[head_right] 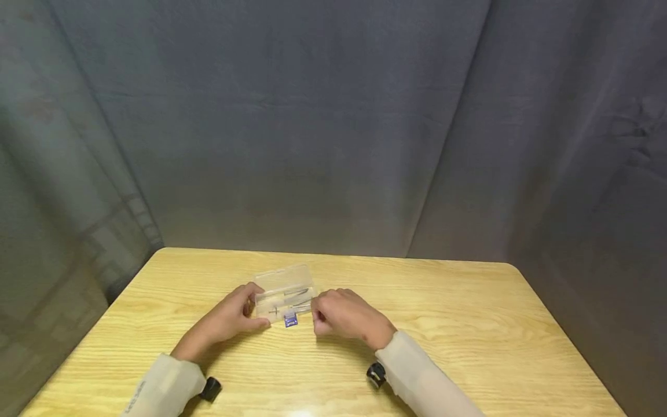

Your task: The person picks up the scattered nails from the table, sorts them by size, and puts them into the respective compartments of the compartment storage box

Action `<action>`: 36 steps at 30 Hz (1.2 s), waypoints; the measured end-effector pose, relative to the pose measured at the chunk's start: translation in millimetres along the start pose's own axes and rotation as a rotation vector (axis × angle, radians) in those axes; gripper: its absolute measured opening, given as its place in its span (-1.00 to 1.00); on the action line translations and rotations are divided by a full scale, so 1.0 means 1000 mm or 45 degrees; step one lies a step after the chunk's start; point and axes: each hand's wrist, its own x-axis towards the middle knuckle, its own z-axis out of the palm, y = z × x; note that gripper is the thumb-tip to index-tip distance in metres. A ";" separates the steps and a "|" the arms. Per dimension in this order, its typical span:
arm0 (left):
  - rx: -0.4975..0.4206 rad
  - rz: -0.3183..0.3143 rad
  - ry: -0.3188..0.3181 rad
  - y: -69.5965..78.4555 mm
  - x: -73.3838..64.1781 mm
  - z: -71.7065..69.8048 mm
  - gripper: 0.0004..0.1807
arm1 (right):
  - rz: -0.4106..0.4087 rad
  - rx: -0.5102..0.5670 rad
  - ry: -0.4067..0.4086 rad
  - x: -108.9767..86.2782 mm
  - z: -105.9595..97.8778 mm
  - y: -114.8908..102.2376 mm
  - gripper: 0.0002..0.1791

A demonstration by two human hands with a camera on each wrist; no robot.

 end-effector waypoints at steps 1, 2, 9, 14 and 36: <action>0.003 -0.005 0.003 0.000 0.000 0.000 -0.37 | -0.005 0.004 -0.005 0.005 -0.001 0.000 -0.70; 0.002 -0.008 0.005 0.001 0.000 0.000 -0.37 | -0.011 0.013 -0.005 0.010 -0.002 -0.001 -0.71; -0.001 -0.010 0.012 0.005 0.000 0.000 -0.33 | -0.028 0.002 -0.004 0.044 -0.001 -0.001 -0.73; 0.015 -0.011 0.017 0.006 0.000 0.001 -0.30 | -0.020 0.038 -0.017 0.061 0.000 -0.002 -0.75; 0.041 -0.050 0.012 0.010 0.000 0.003 -0.26 | 0.004 0.084 -0.050 0.080 0.011 -0.008 -0.74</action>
